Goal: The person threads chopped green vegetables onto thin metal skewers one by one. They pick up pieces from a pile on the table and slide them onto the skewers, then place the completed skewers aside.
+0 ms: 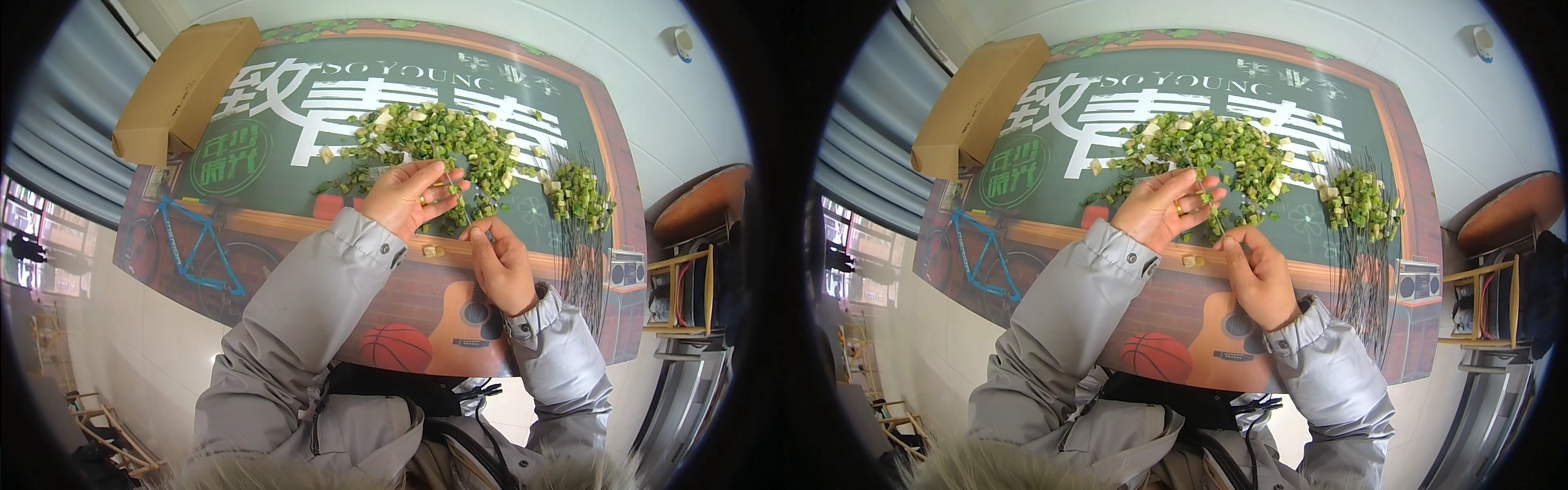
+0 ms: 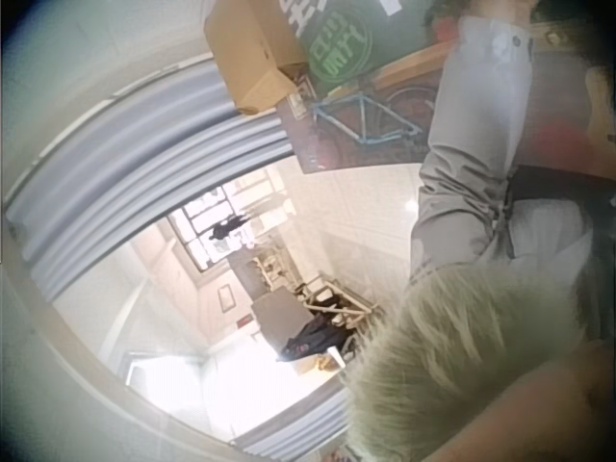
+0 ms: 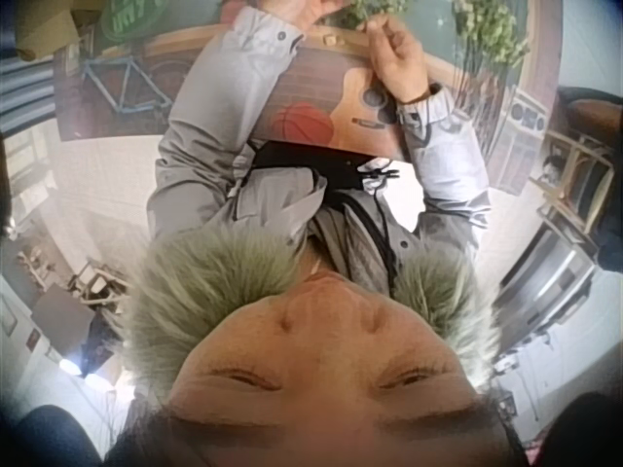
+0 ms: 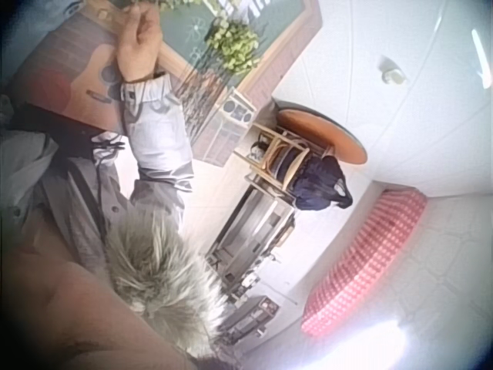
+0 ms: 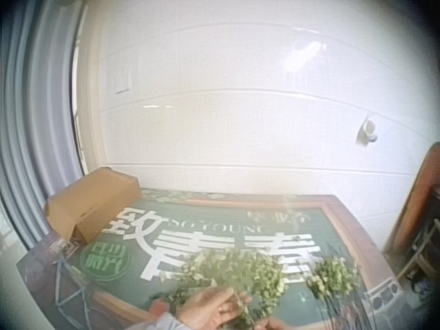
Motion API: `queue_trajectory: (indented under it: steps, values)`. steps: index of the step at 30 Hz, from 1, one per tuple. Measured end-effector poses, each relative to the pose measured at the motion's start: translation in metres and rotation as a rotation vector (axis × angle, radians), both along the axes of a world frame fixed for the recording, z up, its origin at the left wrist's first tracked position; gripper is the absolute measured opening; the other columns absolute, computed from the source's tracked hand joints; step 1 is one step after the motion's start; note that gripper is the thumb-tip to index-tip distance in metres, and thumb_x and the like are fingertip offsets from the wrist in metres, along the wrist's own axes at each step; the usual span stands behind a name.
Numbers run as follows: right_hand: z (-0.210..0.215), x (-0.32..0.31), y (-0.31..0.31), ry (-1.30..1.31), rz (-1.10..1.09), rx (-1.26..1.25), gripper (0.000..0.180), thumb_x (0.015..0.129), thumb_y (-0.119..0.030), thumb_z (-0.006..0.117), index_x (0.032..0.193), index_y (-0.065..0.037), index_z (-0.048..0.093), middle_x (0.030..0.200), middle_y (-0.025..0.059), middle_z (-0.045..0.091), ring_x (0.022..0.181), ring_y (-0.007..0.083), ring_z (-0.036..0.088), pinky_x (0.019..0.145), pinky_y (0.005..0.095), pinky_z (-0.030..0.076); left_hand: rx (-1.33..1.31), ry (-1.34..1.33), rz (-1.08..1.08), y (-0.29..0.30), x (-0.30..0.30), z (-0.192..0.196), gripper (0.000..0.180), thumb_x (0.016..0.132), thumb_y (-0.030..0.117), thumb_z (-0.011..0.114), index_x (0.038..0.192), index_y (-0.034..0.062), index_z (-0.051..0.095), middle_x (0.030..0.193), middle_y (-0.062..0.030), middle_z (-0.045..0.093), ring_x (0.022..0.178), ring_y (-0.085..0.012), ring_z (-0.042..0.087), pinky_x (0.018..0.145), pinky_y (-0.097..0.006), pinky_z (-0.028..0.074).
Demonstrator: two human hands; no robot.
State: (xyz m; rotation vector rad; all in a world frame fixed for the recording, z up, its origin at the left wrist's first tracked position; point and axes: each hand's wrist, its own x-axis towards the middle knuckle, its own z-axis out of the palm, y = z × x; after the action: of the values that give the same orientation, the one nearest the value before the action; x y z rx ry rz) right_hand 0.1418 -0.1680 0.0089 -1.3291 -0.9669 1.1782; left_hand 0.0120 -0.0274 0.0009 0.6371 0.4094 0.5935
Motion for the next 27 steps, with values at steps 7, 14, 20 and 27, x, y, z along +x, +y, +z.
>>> queue_trajectory:
  steps: [7, 14, 20, 27]
  values:
    - [-0.001, 0.001, 0.000, 0.002, -0.004, -0.018, 0.015, 0.095, -0.017, 0.043, 0.093, -0.004, 0.051, 0.056, -0.0088, 0.039, 0.045, -0.0022, 0.030, 0.041, 0.0175, 0.021, -0.048, -0.101, -0.070, -0.004, 0.002, 0.006, 0.013, 0.094, 0.018, 0.044, 0.098, 0.0076, 0.051, 0.116, -0.0179, 0.053, 0.107, -0.0360, 0.053, 0.092, -0.051, 0.045]
    - [-0.001, 0.002, 0.001, -0.016, -0.003, -0.024, 0.016, 0.095, -0.017, 0.043, 0.097, -0.004, 0.052, 0.057, -0.0088, 0.040, 0.046, -0.0018, 0.030, 0.042, 0.0174, 0.022, 0.004, -0.109, -0.107, -0.009, 0.003, 0.014, 0.013, 0.097, 0.021, 0.034, 0.102, 0.0096, 0.039, 0.126, -0.0207, 0.045, 0.111, -0.0401, 0.049, 0.092, -0.052, 0.044]
    - [-0.001, 0.002, 0.000, -0.008, 0.011, -0.013, 0.016, 0.095, -0.017, 0.043, 0.097, -0.004, 0.052, 0.058, -0.0089, 0.040, 0.047, -0.0019, 0.030, 0.042, 0.0172, 0.022, 0.049, -0.111, -0.112, -0.010, 0.003, 0.015, 0.014, 0.097, 0.022, 0.033, 0.101, 0.0093, 0.038, 0.131, -0.0205, 0.041, 0.112, -0.0408, 0.049, 0.091, -0.052, 0.045]
    - [-0.002, 0.003, 0.000, -0.026, 0.008, 0.013, 0.016, 0.095, -0.018, 0.042, 0.095, -0.005, 0.052, 0.058, -0.0092, 0.040, 0.048, -0.0018, 0.030, 0.042, 0.0172, 0.022, 0.074, -0.110, -0.124, -0.012, 0.003, 0.011, 0.013, 0.097, 0.019, 0.034, 0.103, 0.0079, 0.038, 0.130, -0.0246, 0.040, 0.110, -0.0421, 0.050, 0.088, -0.049, 0.047]
